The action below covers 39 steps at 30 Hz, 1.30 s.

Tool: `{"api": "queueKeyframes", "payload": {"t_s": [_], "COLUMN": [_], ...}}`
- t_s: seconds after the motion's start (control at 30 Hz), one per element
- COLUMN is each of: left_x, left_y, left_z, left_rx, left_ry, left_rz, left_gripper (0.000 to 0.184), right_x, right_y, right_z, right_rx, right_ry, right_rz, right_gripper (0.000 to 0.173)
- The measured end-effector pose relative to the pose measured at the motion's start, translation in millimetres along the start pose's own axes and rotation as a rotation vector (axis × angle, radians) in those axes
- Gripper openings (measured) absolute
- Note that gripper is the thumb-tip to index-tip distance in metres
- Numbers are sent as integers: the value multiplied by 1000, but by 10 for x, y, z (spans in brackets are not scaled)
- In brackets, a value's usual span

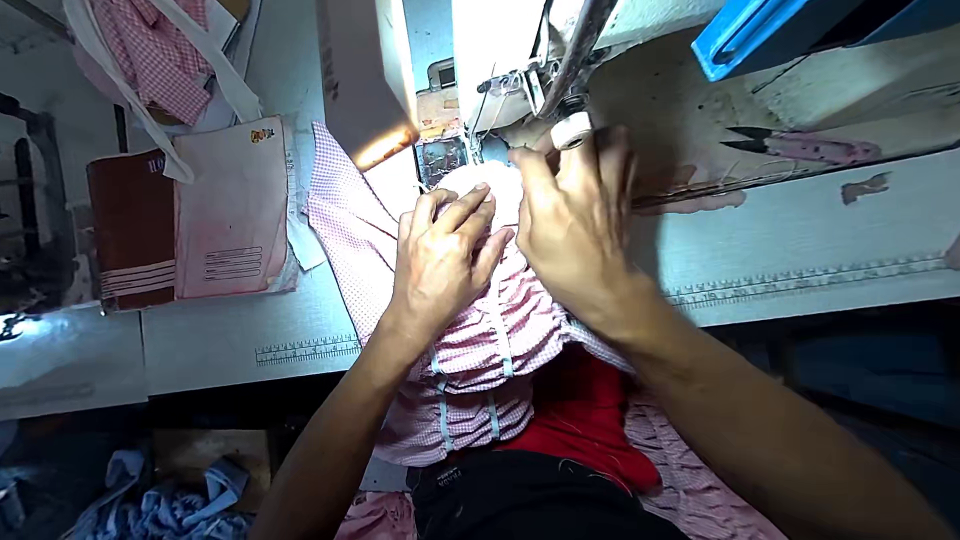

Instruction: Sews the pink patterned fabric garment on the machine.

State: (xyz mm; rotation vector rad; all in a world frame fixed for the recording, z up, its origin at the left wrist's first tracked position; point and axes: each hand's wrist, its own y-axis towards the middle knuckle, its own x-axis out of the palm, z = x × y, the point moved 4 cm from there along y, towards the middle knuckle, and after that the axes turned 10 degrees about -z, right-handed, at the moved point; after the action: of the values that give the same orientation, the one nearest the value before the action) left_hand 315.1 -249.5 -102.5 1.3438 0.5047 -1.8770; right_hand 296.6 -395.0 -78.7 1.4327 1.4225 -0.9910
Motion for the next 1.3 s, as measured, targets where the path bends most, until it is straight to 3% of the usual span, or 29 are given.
{"api": "queueKeyframes", "payload": {"t_s": [0.13, 0.4, 0.67, 0.8, 1.3], "left_x": [-17, -15, -56, -87, -77], "left_y": [-8, 47, 6, -145, -125], "left_z": [19, -44, -33, 1, -33], "left_rx": [-2, 45, 157, 264, 282], "left_ry": [10, 7, -64, -120, -87], "left_rz": [-11, 36, 63, 9, 11], "left_gripper": [38, 36, 27, 28, 26], "right_x": [54, 106, 34, 17, 51], "right_y": [-113, 99, 16, -131, 29], "right_z": [114, 116, 116, 198, 240], "right_rx": [-147, -133, -270, -209, -220], "right_ry": [-3, -109, -100, -98, -104], "right_rz": [-56, -17, 68, -77, -7], "right_gripper": [39, 39, 26, 36, 34]}}
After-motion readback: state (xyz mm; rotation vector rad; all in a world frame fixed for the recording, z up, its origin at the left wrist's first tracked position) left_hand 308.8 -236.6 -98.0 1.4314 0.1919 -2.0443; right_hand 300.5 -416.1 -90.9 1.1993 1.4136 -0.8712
